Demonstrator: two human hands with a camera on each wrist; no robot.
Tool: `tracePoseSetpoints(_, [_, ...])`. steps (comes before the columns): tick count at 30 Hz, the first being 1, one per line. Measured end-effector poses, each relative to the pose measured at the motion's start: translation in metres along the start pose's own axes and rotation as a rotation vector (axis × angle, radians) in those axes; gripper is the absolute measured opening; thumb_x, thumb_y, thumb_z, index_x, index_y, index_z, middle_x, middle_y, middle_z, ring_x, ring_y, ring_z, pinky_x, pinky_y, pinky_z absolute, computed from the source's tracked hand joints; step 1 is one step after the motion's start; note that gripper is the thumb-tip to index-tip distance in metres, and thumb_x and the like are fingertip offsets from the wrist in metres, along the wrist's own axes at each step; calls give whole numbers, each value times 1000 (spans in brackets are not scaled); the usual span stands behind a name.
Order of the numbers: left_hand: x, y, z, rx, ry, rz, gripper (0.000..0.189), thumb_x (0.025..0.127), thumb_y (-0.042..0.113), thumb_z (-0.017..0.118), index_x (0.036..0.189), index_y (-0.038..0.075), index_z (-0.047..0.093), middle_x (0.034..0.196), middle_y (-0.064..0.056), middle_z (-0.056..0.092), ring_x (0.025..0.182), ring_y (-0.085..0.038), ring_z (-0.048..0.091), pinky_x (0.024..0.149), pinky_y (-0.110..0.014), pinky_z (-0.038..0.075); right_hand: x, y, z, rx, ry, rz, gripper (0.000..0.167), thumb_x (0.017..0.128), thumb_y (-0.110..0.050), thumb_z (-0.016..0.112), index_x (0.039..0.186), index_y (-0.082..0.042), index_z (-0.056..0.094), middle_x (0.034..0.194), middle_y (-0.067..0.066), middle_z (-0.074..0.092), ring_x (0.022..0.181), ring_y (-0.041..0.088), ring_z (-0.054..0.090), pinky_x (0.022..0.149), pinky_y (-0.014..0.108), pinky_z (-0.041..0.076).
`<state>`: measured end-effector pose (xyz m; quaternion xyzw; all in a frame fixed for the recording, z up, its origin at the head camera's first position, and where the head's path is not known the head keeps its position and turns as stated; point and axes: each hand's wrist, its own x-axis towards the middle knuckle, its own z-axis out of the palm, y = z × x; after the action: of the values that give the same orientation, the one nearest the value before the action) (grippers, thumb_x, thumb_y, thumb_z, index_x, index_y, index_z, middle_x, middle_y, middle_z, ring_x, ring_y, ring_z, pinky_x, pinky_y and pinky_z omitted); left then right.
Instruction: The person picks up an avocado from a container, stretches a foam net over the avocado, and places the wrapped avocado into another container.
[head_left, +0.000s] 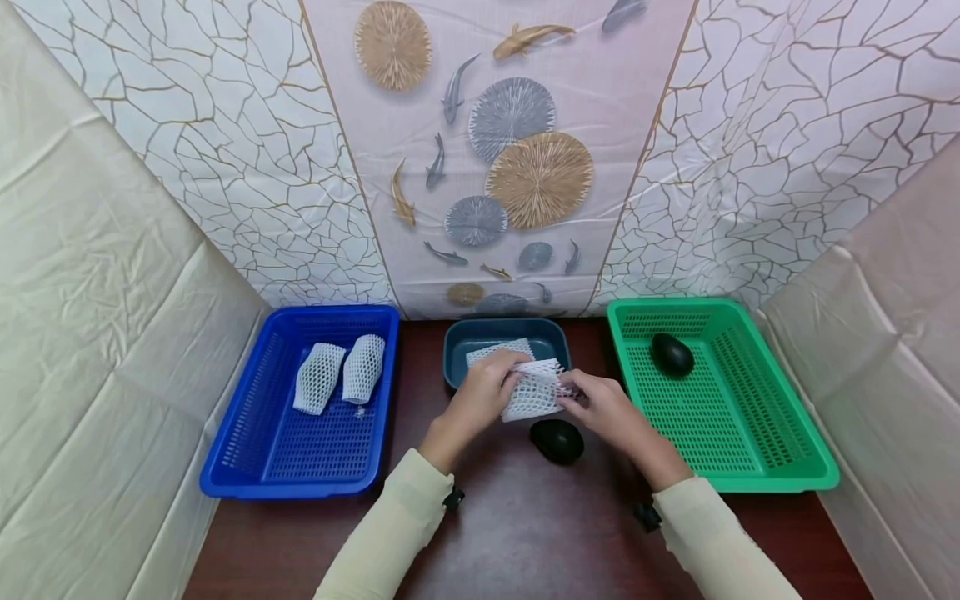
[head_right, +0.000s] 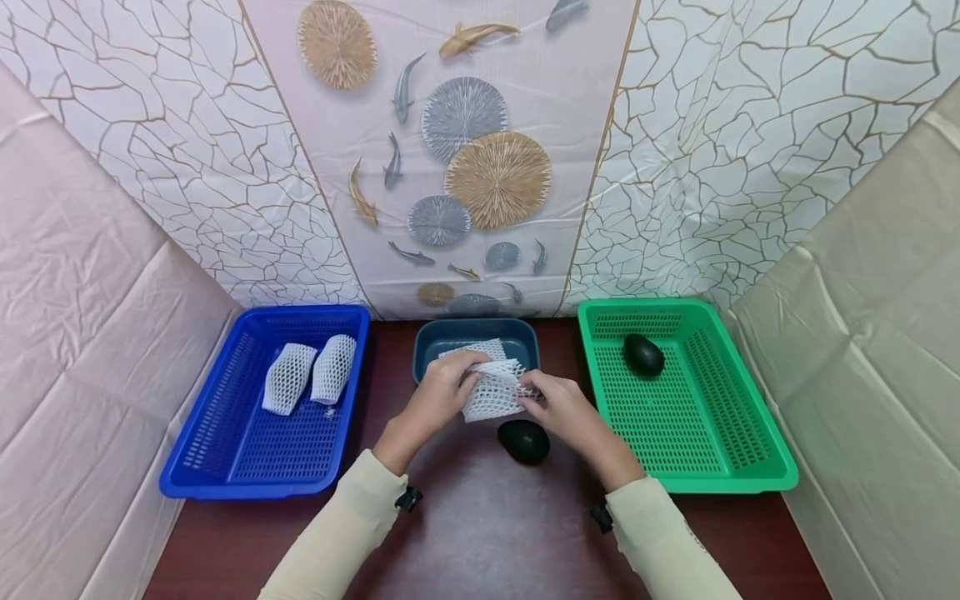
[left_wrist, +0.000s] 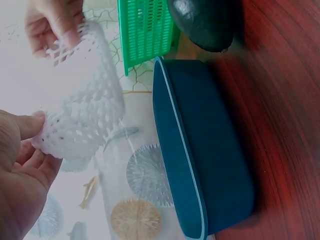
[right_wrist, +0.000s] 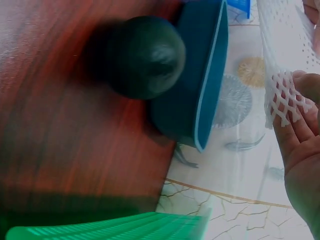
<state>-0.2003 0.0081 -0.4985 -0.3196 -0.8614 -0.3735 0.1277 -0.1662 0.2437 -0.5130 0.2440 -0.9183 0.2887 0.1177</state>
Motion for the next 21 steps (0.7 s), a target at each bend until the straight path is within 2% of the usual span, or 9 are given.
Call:
tracePoseSetpoints(6, [0, -5, -1, -4, 26, 1, 18, 98, 5, 69, 114, 8, 72, 116, -8, 74, 110, -22, 70, 96, -38, 57, -7, 11, 10, 48, 2, 48, 20, 87, -7, 81, 105, -10, 70, 96, 5, 75, 85, 17, 73, 74, 36, 62])
tracePoseSetpoints(13, [0, -6, -2, -9, 35, -4, 15, 97, 6, 69, 112, 7, 72, 114, -8, 74, 109, -22, 71, 96, -38, 57, -13, 18, 17, 87, 14, 25, 18, 88, -5, 81, 102, -10, 71, 98, 4, 76, 86, 16, 74, 75, 36, 62])
tracePoseSetpoints(21, [-4, -9, 3, -45, -2, -35, 16, 100, 11, 68, 115, 8, 71, 114, -8, 73, 105, -21, 69, 92, -37, 58, -12, 9, 6, 59, 67, 12, 18, 87, -5, 81, 100, -13, 71, 98, 1, 76, 86, 13, 72, 76, 36, 62])
